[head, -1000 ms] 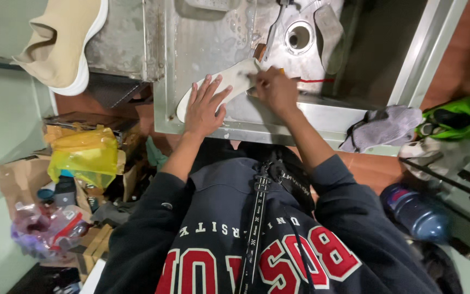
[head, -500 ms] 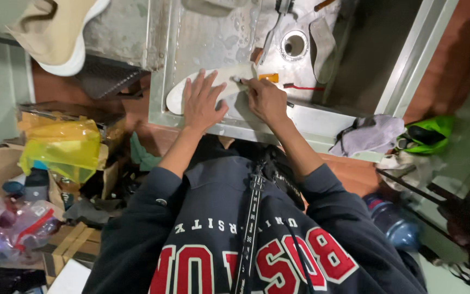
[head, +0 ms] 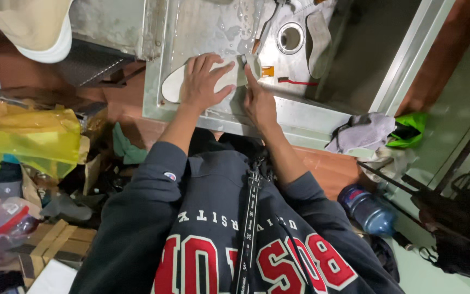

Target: The person cleans a pair of shoe insoles by scrubbing them with a brush and soapy water in a sink, then rinsing them under a faucet.

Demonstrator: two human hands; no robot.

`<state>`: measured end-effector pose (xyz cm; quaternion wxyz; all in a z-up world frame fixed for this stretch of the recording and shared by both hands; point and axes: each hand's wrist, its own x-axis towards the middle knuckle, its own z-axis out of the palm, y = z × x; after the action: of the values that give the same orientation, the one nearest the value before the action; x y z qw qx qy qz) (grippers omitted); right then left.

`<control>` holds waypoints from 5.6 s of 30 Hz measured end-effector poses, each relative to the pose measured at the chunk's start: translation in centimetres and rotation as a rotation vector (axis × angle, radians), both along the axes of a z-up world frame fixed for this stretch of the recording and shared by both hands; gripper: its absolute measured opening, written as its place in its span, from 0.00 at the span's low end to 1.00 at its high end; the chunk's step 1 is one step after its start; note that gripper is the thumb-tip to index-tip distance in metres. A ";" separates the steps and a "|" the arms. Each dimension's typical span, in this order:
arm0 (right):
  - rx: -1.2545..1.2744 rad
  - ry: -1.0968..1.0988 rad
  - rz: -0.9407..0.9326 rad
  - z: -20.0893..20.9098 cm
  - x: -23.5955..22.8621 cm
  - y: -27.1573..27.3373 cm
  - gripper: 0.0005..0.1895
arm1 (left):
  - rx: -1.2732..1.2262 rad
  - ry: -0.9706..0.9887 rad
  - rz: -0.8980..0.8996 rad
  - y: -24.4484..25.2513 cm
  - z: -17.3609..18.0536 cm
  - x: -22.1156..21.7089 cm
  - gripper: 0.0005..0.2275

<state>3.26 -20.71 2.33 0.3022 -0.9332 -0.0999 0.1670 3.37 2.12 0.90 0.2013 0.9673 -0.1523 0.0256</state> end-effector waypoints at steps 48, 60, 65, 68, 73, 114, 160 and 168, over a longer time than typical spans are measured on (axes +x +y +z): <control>-0.281 0.063 -0.161 1.9 -4.5 2.9 0.42 | -0.179 -0.238 0.138 -0.8 -4.0 0.0 0.22; -0.211 0.153 -0.224 0.8 -0.2 2.1 0.47 | 0.046 -0.002 0.075 -0.2 -1.0 0.3 0.23; -0.198 0.074 -0.203 0.2 -2.8 1.9 0.47 | 0.003 -0.136 0.087 -0.2 -0.4 0.5 0.22; -0.210 0.102 -0.154 -1.3 -2.8 0.9 0.46 | 0.013 -0.119 0.096 -0.2 -0.6 0.9 0.22; -0.335 -0.074 -0.115 -2.2 -0.3 1.9 0.47 | 0.057 -0.120 0.094 -0.1 -0.7 0.1 0.21; -0.265 -0.403 -0.037 -2.9 -0.4 2.2 0.14 | -0.012 0.282 0.092 6.2 1.9 -4.9 0.28; -0.351 -0.020 0.012 1.8 3.6 6.5 0.06 | -0.082 0.395 0.195 6.4 5.5 -2.6 0.54; -0.365 -0.210 0.321 -1.5 1.4 9.1 0.14 | -0.007 0.381 0.187 6.6 3.8 -2.7 0.53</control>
<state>4.64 -11.64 0.81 0.0863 -0.9566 -0.2458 0.1304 0.70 8.77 4.70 0.2265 0.9639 -0.0211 -0.1387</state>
